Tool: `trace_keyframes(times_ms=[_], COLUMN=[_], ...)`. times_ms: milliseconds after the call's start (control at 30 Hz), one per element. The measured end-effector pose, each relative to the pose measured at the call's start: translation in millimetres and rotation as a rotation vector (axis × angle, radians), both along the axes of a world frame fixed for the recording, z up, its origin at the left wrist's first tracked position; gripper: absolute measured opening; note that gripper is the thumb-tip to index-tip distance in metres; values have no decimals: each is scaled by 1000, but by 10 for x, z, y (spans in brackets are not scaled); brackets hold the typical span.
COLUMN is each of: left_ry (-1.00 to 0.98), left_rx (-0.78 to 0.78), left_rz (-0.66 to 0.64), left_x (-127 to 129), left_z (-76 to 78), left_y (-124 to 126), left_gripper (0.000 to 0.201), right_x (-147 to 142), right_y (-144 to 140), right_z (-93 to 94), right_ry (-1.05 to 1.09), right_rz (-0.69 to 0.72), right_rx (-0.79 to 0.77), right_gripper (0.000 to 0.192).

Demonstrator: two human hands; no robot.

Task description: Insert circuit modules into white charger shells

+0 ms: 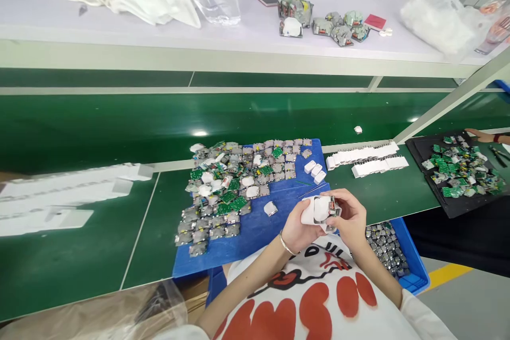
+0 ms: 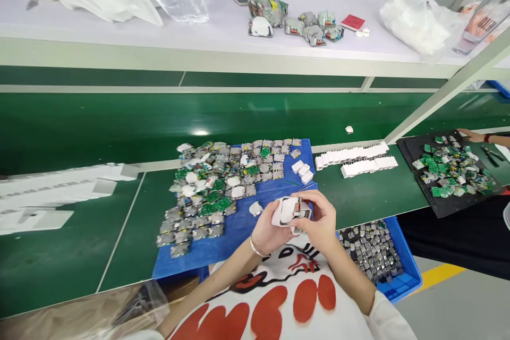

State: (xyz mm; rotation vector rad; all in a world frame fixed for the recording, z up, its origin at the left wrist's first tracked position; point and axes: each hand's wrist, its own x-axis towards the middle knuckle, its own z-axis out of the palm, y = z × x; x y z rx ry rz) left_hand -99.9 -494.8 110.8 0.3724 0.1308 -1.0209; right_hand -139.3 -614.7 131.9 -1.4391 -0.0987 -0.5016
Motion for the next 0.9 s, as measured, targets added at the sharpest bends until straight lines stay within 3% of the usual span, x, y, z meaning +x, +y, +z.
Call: trace_keyframes(times_ms=[267, 433, 567, 667, 800, 900], left_ry=[37, 78, 68, 117, 192, 200], left_rx=[83, 161, 243, 305, 430, 485], left_rz=[-4, 54, 61, 95, 129, 113], left_x=[0, 4, 65, 161, 315, 436], left_z=[37, 61, 96, 148, 195, 173], left_y=[9, -14, -54, -98, -203, -311], left_gripper=[33, 30, 26, 22, 22, 21], right_x=[16, 35, 101, 158, 340, 770], right_y=[-122, -235, -372, -390, -427, -770], right_z=[11, 62, 149, 175, 103, -44], right_ry=[-63, 61, 153, 127, 196, 369], right_rz=[81, 136, 186, 147, 130, 374], right_rx=[-177, -276, -455, -553, -499, -390], right_gripper=[41, 39, 32, 32, 32, 44])
